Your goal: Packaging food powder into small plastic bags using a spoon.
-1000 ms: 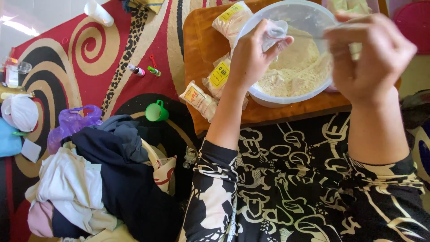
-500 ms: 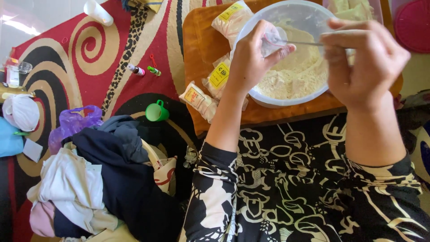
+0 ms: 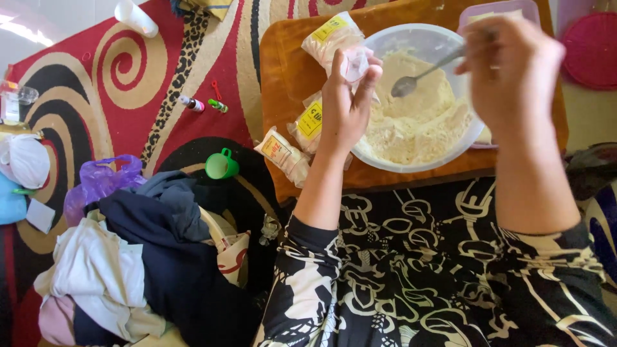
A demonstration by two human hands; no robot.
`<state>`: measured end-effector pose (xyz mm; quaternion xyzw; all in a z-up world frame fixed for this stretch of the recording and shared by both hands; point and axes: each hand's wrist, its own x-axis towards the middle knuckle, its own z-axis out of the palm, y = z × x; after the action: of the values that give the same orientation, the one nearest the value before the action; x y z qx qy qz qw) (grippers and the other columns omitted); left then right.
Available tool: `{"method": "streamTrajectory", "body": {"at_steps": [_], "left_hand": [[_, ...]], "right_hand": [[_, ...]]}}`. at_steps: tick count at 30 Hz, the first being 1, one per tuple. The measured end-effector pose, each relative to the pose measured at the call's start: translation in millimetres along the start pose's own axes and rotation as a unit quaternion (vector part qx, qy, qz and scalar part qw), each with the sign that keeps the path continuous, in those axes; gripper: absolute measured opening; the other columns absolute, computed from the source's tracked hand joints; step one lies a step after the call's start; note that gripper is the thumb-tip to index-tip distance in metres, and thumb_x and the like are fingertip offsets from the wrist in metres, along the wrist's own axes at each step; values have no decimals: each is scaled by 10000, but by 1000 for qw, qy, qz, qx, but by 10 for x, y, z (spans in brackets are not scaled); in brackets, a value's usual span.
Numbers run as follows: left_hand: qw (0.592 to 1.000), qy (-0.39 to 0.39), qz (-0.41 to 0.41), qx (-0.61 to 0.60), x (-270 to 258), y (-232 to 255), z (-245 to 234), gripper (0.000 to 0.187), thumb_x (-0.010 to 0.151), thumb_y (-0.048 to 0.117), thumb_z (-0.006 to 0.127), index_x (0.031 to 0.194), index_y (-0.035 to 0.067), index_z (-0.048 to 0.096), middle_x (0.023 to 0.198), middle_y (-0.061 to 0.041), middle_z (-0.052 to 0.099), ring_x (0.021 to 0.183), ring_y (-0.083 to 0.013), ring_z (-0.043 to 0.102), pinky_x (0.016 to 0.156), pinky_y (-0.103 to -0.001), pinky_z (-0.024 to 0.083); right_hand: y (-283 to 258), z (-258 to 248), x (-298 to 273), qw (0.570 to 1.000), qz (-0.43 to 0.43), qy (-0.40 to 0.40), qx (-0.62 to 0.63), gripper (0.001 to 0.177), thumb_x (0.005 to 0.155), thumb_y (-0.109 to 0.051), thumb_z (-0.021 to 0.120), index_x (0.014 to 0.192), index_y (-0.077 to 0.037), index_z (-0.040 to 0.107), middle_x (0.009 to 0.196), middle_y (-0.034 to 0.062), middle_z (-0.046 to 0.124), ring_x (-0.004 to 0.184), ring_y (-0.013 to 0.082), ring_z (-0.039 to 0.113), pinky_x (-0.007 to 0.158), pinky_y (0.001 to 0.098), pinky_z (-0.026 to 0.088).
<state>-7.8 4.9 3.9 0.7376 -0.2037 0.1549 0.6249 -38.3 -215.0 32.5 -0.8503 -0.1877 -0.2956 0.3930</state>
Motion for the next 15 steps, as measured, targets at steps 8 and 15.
{"method": "streamTrajectory", "body": {"at_steps": [8, 15], "left_hand": [[1000, -15, 13, 16, 46, 36, -30, 548, 939, 559, 571, 1149, 58, 500, 788, -26, 634, 584, -123, 592, 531, -225, 465], [1000, 5, 0, 16, -49, -209, 11, 745, 800, 718, 705, 1215, 120, 549, 992, -98, 700, 936, -188, 735, 846, -345, 630]], "right_hand": [[70, 491, 245, 990, 54, -130, 13, 63, 1069, 122, 675, 1039, 133, 729, 828, 162, 731, 599, 189, 650, 451, 254, 451], [105, 465, 221, 918, 281, -258, 104, 136, 1049, -122, 561, 1092, -63, 676, 784, 63, 737, 814, 163, 736, 843, 292, 502]]}}
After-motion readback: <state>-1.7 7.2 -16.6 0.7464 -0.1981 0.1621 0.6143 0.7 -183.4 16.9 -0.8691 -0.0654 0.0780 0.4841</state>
